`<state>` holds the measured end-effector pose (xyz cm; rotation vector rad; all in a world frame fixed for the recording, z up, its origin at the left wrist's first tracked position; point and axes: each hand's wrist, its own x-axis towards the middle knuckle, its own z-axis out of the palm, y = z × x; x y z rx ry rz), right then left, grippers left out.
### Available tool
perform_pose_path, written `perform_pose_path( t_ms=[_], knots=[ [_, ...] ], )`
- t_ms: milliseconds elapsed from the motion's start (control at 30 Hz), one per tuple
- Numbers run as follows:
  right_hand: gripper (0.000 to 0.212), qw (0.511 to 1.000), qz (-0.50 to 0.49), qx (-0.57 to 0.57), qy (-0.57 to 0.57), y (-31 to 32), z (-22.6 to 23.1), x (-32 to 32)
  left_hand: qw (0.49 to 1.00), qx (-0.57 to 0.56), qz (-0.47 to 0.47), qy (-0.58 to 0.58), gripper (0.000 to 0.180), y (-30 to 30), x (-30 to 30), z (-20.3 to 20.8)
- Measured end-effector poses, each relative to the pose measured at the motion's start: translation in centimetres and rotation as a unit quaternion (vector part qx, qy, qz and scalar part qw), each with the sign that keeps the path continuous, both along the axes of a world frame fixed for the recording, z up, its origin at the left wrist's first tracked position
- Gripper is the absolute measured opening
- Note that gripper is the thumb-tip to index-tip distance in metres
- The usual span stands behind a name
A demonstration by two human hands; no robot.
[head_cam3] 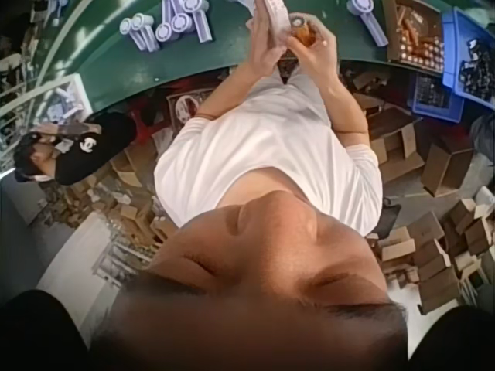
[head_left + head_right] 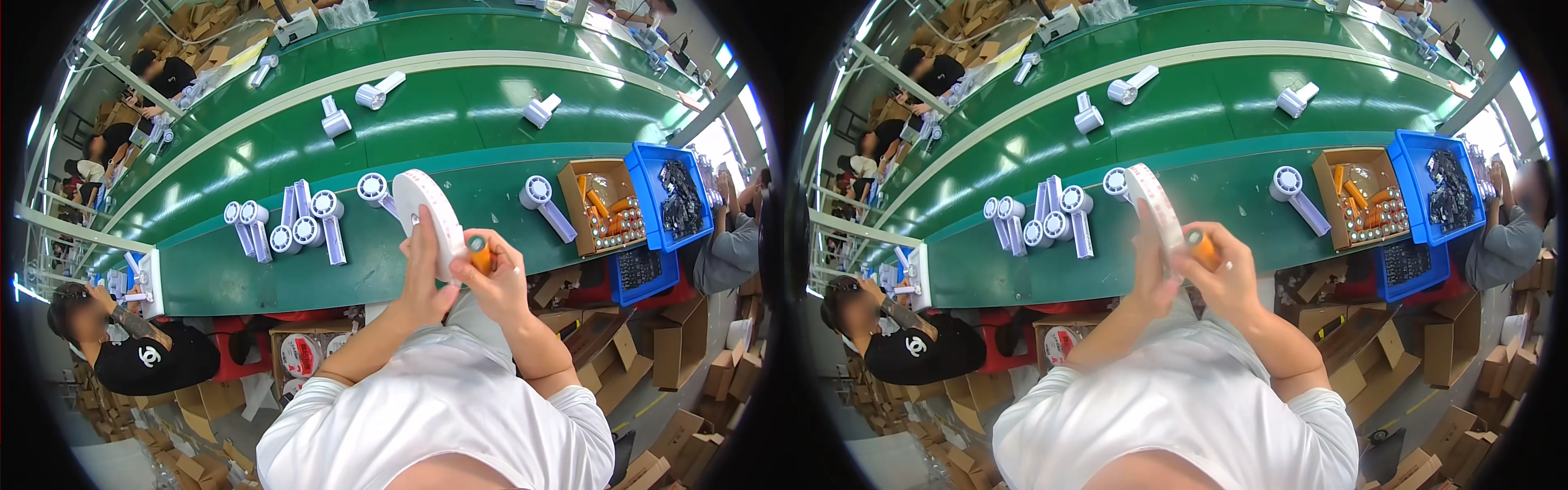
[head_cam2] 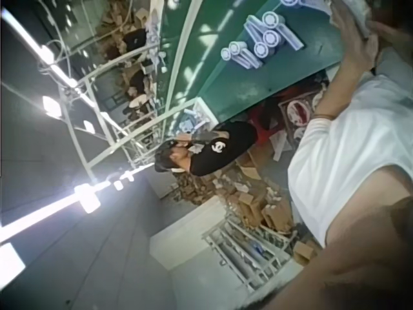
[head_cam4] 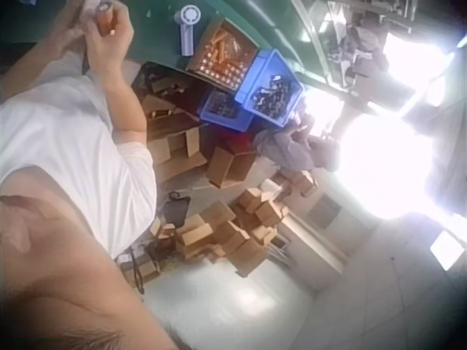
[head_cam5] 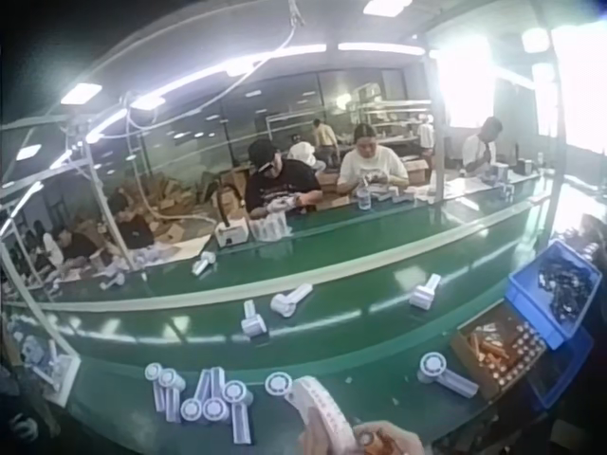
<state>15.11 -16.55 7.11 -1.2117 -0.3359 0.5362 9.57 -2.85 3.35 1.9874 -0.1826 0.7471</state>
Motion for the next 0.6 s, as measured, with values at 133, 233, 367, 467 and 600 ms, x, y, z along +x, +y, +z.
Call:
perform_pose_path(
  t_ms=[133,233,367,467,600],
  knots=[
    [0.032,0.997,0.013,-0.034,-0.07,-0.1,-1.0,-1.0,0.984,-0.166,-0.015,0.07,0.095,0.4,-0.1,-0.3],
    [0.024,0.994,0.009,0.099,0.036,-1.1,-1.2,-0.5,0.96,-0.253,0.04,0.113,0.092,-0.4,0.3,1.5],
    [0.023,0.996,-0.055,0.006,-0.072,-1.8,0.8,0.3,0.978,-0.192,0.05,0.061,0.09,0.6,0.5,0.3],
    [0.024,0.978,-0.086,-0.057,-0.181,-2.1,0.8,0.5,0.995,0.045,0.079,0.047,0.091,1.3,0.1,-0.1],
    [0.028,0.947,-0.094,-0.148,-0.27,-1.9,1.2,0.2,0.984,0.143,0.105,0.019,0.089,0.7,0.0,0.1]
  ],
)
